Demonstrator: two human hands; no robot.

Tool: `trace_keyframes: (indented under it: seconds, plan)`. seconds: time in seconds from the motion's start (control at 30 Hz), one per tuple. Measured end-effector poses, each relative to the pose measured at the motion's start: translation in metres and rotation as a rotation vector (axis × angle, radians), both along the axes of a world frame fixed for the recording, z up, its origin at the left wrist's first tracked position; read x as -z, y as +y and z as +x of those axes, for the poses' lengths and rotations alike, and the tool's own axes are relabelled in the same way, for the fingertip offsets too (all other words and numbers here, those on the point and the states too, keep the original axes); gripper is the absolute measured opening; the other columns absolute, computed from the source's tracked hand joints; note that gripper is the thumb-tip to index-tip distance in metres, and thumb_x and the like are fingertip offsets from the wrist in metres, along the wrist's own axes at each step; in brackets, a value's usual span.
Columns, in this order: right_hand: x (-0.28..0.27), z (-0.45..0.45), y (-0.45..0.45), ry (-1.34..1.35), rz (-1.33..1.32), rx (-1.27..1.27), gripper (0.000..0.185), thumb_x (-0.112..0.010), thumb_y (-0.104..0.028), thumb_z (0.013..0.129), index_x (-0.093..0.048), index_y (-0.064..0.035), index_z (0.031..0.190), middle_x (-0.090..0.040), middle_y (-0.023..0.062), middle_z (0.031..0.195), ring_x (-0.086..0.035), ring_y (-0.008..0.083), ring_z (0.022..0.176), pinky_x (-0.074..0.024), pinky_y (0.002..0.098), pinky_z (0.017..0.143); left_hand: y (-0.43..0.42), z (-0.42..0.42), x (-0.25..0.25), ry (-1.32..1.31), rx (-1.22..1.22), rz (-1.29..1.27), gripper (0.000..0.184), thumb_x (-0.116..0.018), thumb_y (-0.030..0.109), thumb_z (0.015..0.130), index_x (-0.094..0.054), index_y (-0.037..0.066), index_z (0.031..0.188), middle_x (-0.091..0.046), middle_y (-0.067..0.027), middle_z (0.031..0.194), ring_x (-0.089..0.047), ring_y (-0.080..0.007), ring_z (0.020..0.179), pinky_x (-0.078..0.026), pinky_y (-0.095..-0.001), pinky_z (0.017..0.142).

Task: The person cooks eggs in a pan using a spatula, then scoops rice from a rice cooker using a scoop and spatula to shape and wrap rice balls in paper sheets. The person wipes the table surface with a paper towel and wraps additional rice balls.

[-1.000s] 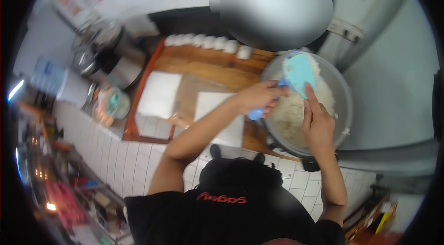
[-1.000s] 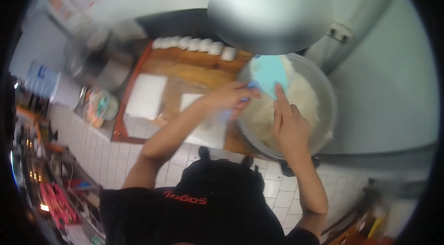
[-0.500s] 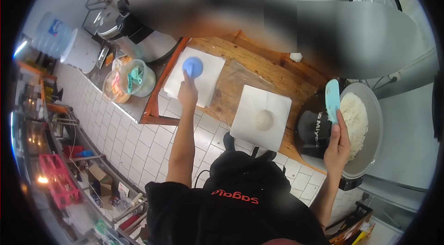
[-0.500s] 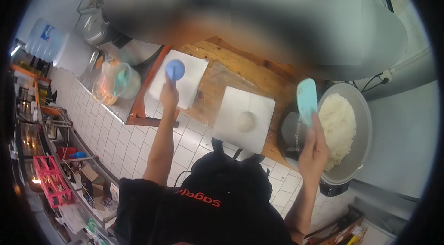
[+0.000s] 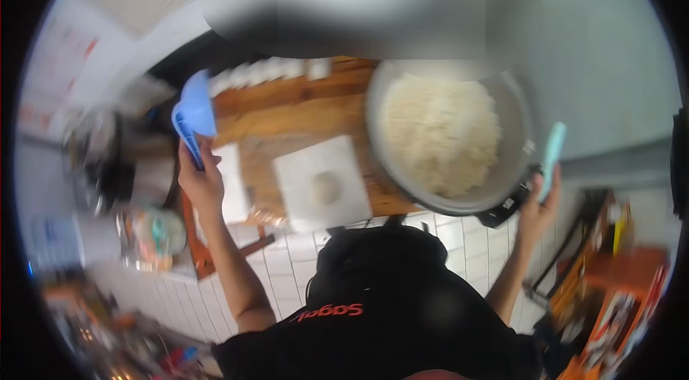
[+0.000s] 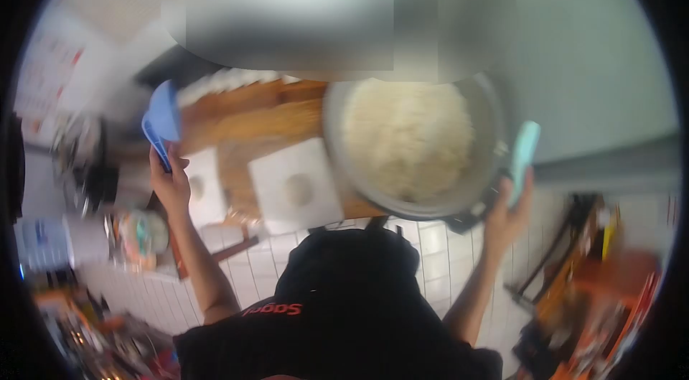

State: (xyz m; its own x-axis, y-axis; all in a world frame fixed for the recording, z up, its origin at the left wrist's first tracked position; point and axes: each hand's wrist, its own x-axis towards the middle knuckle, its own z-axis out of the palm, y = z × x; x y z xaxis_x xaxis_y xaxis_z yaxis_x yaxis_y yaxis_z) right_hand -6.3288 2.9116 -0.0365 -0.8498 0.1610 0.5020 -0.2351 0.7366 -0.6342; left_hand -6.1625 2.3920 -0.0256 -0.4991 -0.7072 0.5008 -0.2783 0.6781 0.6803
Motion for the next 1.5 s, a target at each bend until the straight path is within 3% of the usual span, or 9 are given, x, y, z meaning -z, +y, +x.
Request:
trace_keyframes:
  seconds: [0.17,0.4,0.53,0.67,0.87,1.03,1.23,1.37,1.5]
  plan:
    - [0.061,0.009,0.039,-0.093,-0.264,0.025,0.060,-0.063,-0.021,0.095,-0.039,0.0072,0.142,-0.049,0.0238,0.139,-0.050,0.0286,0.127,-0.0386,0.0373,0.106,0.195,-0.214,-0.040,-0.941,0.571,-0.437,0.024,-0.048,0.017,0.095,-0.056,-0.001,0.109,-0.069,-0.0218,0.086,-0.069,-0.0385,0.078,-0.054,-0.0485,0.073]
    - [0.067,0.038,0.012,-0.342,-1.016,0.061,0.076,-0.067,-0.009,0.089,-0.021,0.0062,0.149,-0.036,0.0169,0.145,-0.043,0.0240,0.128,-0.0363,0.0328,0.105,0.280,-0.328,0.002,-1.150,0.650,-0.802,0.029,-0.050,0.012,0.090,-0.052,-0.001,0.116,-0.069,-0.0170,0.088,-0.070,-0.0347,0.082,-0.055,-0.0461,0.072]
    - [0.084,0.027,0.017,-0.160,-0.907,-0.037,0.079,-0.068,-0.005,0.087,-0.019,0.0086,0.148,-0.035,0.0204,0.144,-0.043,0.0254,0.128,-0.0383,0.0342,0.105,0.263,-0.333,-0.021,-0.825,0.757,-1.505,0.049,-0.054,0.012,0.087,-0.046,0.004,0.135,-0.065,-0.0124,0.092,-0.067,-0.0262,0.084,-0.053,-0.0391,0.068]
    - [0.078,0.026,0.024,-0.207,-0.812,-0.051,0.080,-0.070,-0.007,0.086,-0.021,0.0088,0.147,-0.036,0.0240,0.144,-0.044,0.0278,0.129,-0.0385,0.0353,0.105,0.249,-0.352,-0.036,-0.942,0.791,-1.712,0.050,-0.055,0.015,0.087,-0.047,0.008,0.136,-0.064,-0.0104,0.093,-0.065,-0.0250,0.083,-0.051,-0.0366,0.066]
    - [0.059,0.003,0.064,-0.294,-0.653,-0.064,0.055,-0.065,-0.015,0.091,-0.044,0.0065,0.138,-0.060,0.0226,0.120,-0.061,0.0254,0.108,-0.0473,0.0323,0.091,0.229,-0.331,-0.061,-1.137,0.601,-0.905,0.025,-0.051,0.024,0.096,-0.052,0.006,0.115,-0.067,-0.0195,0.084,-0.068,-0.0379,0.076,-0.052,-0.0470,0.065]
    - [-0.058,-0.081,0.067,-0.021,0.193,-0.273,0.024,-0.069,-0.012,0.084,-0.066,-0.0055,0.107,-0.063,0.0123,0.075,-0.062,0.0290,0.065,-0.0480,0.0388,0.056,0.195,-0.232,-0.058,-0.547,0.482,-0.287,0.020,-0.050,0.020,0.098,-0.052,0.003,0.107,-0.066,-0.0244,0.088,-0.066,-0.0421,0.077,-0.051,-0.0464,0.067]
    - [-0.075,-0.206,-0.087,-0.283,1.127,-0.683,0.019,-0.055,-0.010,0.088,-0.070,-0.0018,0.095,-0.070,0.0118,0.080,-0.070,0.0304,0.075,-0.0553,0.0397,0.064,0.151,-0.101,0.012,-0.098,0.162,0.398,0.025,-0.045,0.020,0.101,-0.054,-0.002,0.110,-0.058,-0.0059,0.081,-0.054,-0.0145,0.062,-0.044,-0.0307,0.055]
    - [0.025,-0.253,-0.162,-0.257,1.297,-0.916,0.018,-0.057,-0.011,0.083,-0.071,0.0015,0.081,-0.070,0.0176,0.082,-0.070,0.0330,0.078,-0.0547,0.0419,0.066,0.176,-0.033,0.046,-0.132,0.001,0.612,0.021,-0.044,0.019,0.102,-0.053,0.000,0.107,-0.046,0.0006,0.067,-0.043,-0.0049,0.055,-0.036,-0.0225,0.049]
    - [0.017,-0.288,-0.189,-0.649,1.409,-1.285,0.021,-0.057,-0.015,0.082,-0.069,0.0020,0.083,-0.069,0.0197,0.083,-0.066,0.0376,0.081,-0.0511,0.0443,0.072,0.202,0.010,0.087,0.077,-0.074,0.876,0.017,-0.047,0.018,0.102,-0.051,0.001,0.101,-0.044,0.0022,0.065,-0.040,-0.0043,0.055,-0.034,-0.0224,0.049]
